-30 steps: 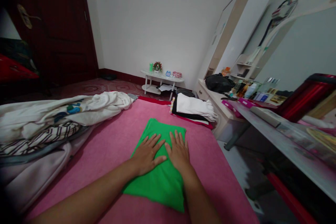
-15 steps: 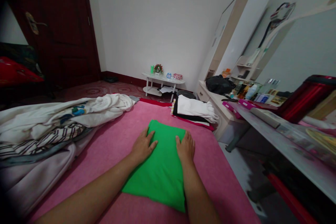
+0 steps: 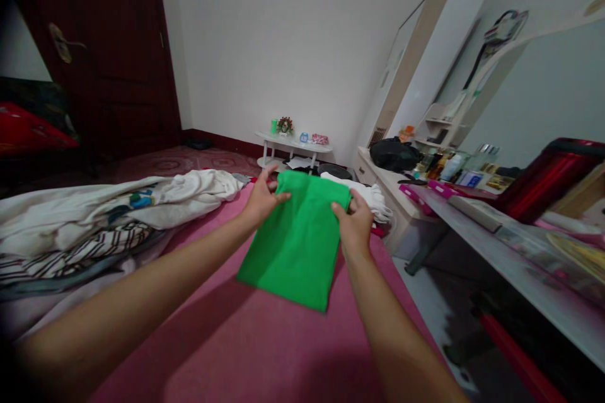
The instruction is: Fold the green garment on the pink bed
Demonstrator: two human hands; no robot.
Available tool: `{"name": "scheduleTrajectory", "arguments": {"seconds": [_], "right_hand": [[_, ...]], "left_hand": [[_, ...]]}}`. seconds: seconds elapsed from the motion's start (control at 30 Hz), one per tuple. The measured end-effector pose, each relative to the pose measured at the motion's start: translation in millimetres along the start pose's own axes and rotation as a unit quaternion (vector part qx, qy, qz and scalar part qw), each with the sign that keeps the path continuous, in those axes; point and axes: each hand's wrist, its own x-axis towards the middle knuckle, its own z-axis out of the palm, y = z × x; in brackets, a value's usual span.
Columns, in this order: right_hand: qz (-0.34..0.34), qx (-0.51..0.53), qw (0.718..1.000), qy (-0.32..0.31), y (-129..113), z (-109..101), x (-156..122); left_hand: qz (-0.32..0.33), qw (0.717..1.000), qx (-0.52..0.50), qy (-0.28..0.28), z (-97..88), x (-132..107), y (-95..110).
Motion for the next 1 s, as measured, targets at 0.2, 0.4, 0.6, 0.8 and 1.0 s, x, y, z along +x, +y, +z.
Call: {"name": "scheduleTrajectory", "arguments": {"seconds": [0.2, 0.4, 0.6, 0.8, 1.0], "right_hand": [[-0.110, -0.024, 0.992, 0.052, -54.9, -27.6, -25.0], [0.127, -0.125, 0.980, -0.088, 41.4, -87.0, -117.1], [0.133, -0.151, 0.979, -0.039, 67.4, -91.7, -128.1], [0.140, -0.251, 0.956, -0.060, 80.1, -83.8, -128.5], [0.099, -0.367, 0.920, -0.095, 79.3, -77.0, -136.0]], "left_hand": [[0.229, 0.973, -0.028, -0.011, -23.8, -21.1, 50.0], [0.095, 0.937, 0.149, -0.302, -40.5, -106.8, -52.2], [-0.022, 0.930, 0.329, -0.160, -35.5, -119.6, -64.6], [-0.091, 0.894, 0.424, -0.111, -20.1, -132.2, -48.3], [-0.053, 0.932, 0.327, -0.149, 1.2, -146.3, -46.3]]}}
